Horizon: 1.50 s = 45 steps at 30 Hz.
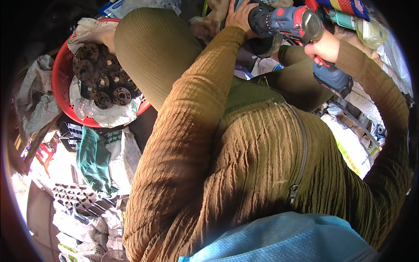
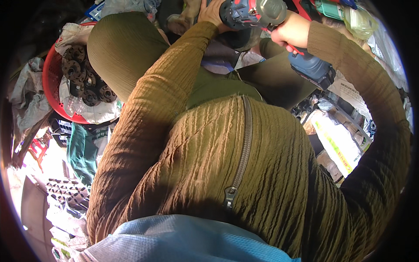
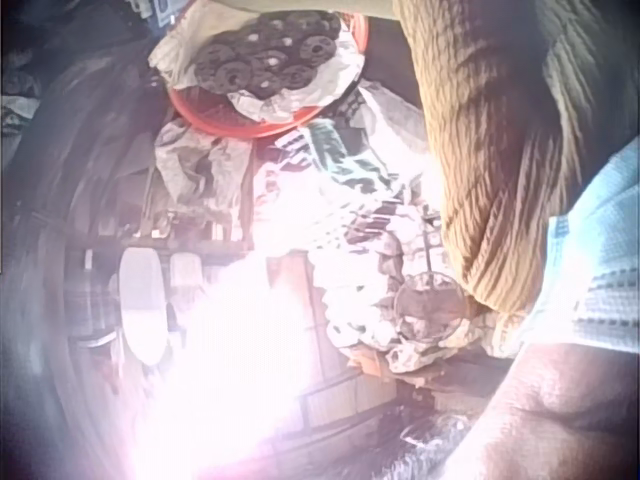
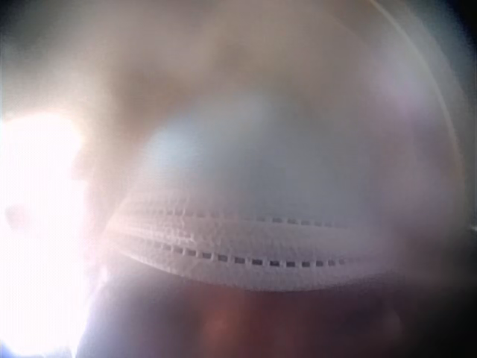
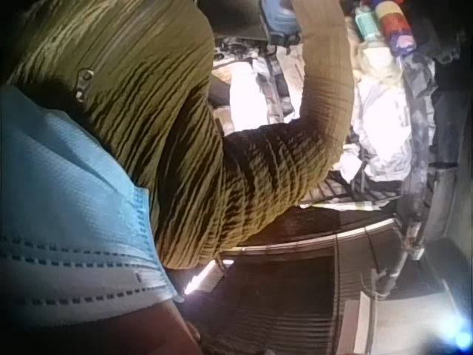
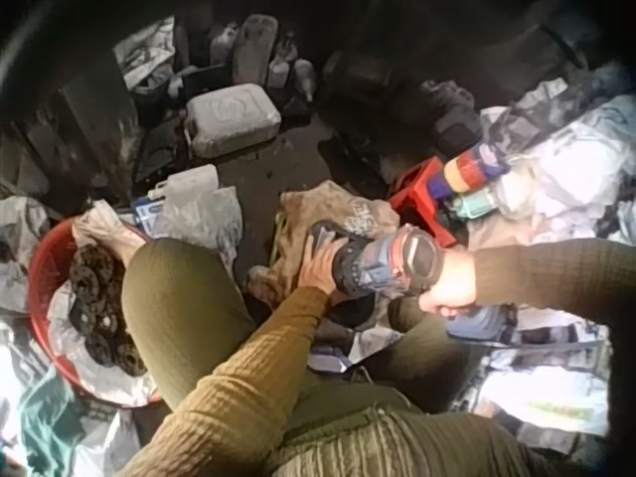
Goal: The person sits on the floor and uses a cordless drill to fasten screws into a metal part. They repeatedly pick up screws, align the part, and operate the drill to secure the fasteners.
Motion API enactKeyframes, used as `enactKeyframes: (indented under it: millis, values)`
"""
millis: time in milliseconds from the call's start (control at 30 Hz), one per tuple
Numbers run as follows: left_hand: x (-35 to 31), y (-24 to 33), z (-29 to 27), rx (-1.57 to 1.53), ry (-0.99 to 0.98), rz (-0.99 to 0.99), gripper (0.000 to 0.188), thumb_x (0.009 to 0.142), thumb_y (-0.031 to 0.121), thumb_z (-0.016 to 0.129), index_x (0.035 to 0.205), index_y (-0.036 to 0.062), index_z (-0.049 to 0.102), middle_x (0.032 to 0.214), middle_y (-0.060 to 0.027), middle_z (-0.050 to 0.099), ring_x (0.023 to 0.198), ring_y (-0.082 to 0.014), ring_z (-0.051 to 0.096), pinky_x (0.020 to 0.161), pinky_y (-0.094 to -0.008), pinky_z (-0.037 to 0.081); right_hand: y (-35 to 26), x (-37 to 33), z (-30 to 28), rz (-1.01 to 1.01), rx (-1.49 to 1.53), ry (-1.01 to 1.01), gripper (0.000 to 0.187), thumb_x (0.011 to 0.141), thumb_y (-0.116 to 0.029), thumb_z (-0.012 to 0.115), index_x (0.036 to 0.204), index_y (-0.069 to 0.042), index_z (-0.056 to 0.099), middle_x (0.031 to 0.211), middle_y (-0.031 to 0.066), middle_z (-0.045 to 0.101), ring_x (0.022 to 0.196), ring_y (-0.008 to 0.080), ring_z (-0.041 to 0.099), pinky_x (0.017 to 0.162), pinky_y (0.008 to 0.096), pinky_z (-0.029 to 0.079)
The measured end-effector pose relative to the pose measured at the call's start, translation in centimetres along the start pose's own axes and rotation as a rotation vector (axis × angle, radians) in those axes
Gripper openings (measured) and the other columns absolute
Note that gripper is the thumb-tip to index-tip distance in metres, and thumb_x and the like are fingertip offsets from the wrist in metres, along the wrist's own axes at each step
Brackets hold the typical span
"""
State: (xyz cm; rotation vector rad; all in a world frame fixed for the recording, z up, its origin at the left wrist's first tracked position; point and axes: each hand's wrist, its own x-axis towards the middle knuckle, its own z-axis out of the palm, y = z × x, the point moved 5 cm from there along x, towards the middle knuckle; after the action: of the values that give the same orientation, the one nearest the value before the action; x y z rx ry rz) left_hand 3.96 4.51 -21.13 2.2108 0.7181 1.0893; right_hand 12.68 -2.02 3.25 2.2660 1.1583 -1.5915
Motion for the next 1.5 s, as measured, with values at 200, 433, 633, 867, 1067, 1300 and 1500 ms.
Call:
enactKeyframes:
  millis: [200,433,633,867,1067,1300,1500]
  values:
    - [1.0,1.7,-2.4,0.011,-0.208,-0.14,0.095,0.052,0.053,0.081,0.134,0.0197,0.046,0.136,-0.0002,0.049,0.133,-0.0208,0.035,0.113,-0.0504,0.014,0.3,-1.7,0.9,0.026,-0.001,0.032,0.016,0.071,-0.008,0.058,0.084,0.001,0.057,0.053,0.0043,0.05,0.039,0.0106,0.048,0.035,0.0267,0.041]
    - [0.9,1.5,-2.2,0.073,-0.306,-0.137,0.097,0.05,0.062,0.082,0.132,0.0234,0.05,0.135,0.0042,0.052,0.138,-0.0172,0.034,0.117,-0.0487,0.007,5.8,-10.8,2.8,-0.052,0.256,0.003,0.036,0.077,-0.006,0.061,0.113,-0.004,0.058,0.069,0.0032,0.059,0.055,0.0085,0.054,0.05,0.0238,0.045]
    - [0.6,2.8,-4.0,0.152,-0.302,-0.1,0.091,0.054,0.062,0.08,0.132,0.0251,0.052,0.141,0.0036,0.046,0.141,-0.0194,0.027,0.116,-0.0493,0.006,12.9,-11.9,12.1,-0.591,0.068,0.088,0.055,0.071,0.0,0.069,0.124,-0.001,0.054,0.125,0.0111,0.058,0.117,0.0209,0.053,0.102,0.0319,0.039]
    - [3.6,8.3,-7.5,0.272,-0.242,0.094,0.089,0.056,0.073,0.072,0.129,0.0235,0.056,0.146,0.0006,0.042,0.142,-0.0241,0.023,0.113,-0.0498,0.006,17.8,-12.1,14.7,-0.457,0.498,0.091,0.067,0.078,-0.006,0.069,0.137,0.0,0.04,0.128,0.0127,0.056,0.115,0.0195,0.055,0.099,0.0316,0.043]
    - [10.8,23.4,-12.4,-0.194,0.044,0.438,0.1,0.056,0.06,0.079,0.136,0.0105,0.043,0.144,-0.0097,0.042,0.14,-0.0318,0.027,0.113,-0.052,0.01,17.3,-13.0,4.6,-0.657,0.818,0.728,0.075,0.086,-0.021,0.072,0.147,-0.011,0.029,0.136,0.0099,0.049,0.124,0.0201,0.047,0.101,0.0375,0.043]
    - [13.2,33.4,-8.0,0.222,-0.374,0.718,0.114,0.058,0.066,0.077,0.148,0.0135,0.031,0.155,-0.0194,0.022,0.143,-0.0436,0.013,0.109,-0.0636,0.007,26.4,-12.6,3.2,-0.866,1.863,0.865,0.035,0.084,-0.018,0.07,0.112,0.002,0.062,0.098,0.0085,0.069,0.098,0.0144,0.063,0.089,0.0319,0.049]
    - [14.0,15.6,-10.7,0.704,-0.906,0.363,0.09,0.072,0.039,0.078,0.147,0.0171,0.033,0.154,-0.0079,0.03,0.14,-0.0335,0.028,0.109,-0.0594,0.02,49.3,-7.9,16.2,-0.18,2.359,1.44,0.04,0.087,-0.02,0.067,0.12,0.0,0.055,0.117,0.0139,0.061,0.101,0.0249,0.062,0.088,0.0422,0.051]
